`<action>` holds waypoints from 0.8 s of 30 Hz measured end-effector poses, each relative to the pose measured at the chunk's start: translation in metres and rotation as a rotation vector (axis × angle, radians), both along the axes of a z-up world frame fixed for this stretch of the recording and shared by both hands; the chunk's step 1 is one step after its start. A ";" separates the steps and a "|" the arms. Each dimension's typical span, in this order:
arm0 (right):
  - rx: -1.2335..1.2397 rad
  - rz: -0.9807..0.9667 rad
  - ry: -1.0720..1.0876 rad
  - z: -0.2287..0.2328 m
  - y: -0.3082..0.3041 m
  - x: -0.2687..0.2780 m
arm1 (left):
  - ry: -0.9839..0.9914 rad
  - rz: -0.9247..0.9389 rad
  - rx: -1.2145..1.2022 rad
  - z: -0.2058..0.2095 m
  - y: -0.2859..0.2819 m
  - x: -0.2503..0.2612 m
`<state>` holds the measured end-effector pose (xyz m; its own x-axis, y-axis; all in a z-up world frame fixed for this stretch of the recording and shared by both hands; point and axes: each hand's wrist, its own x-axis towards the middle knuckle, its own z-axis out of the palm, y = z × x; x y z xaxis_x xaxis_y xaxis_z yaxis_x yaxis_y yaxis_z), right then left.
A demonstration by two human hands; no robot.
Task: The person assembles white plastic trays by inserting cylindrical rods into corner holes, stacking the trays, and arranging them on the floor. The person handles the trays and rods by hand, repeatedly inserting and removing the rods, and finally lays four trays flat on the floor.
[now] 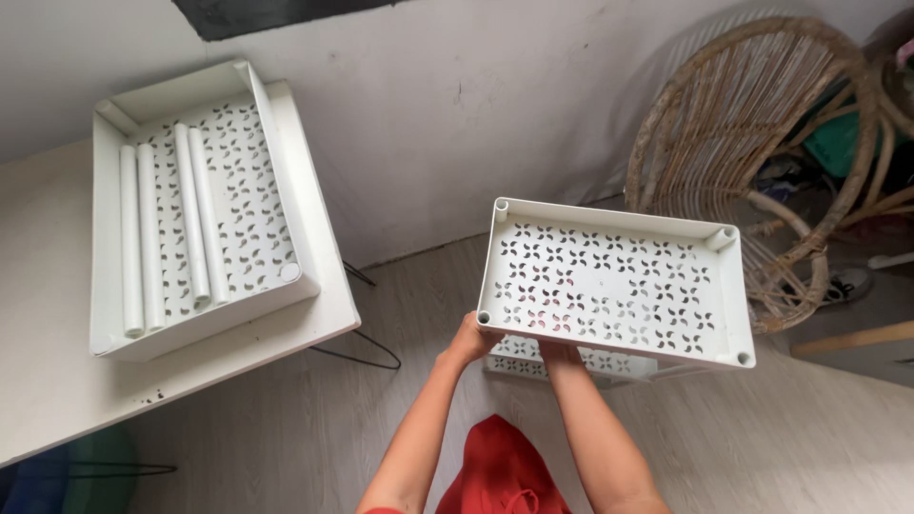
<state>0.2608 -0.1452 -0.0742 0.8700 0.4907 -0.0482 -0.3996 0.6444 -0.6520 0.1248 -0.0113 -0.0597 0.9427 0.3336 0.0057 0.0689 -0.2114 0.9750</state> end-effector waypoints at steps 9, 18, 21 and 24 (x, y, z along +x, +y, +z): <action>-0.113 -0.011 -0.095 -0.025 -0.039 -0.022 | 0.211 -0.013 -0.007 0.010 -0.017 0.007; -0.060 -0.021 -0.117 -0.025 -0.008 0.010 | -0.133 -0.051 0.183 -0.015 -0.014 0.015; -0.063 -0.010 -0.125 -0.037 -0.014 0.012 | 0.057 -0.052 0.181 -0.008 -0.012 0.027; -0.068 0.028 -0.099 -0.056 -0.036 -0.017 | 0.183 -0.028 0.149 -0.003 -0.025 0.013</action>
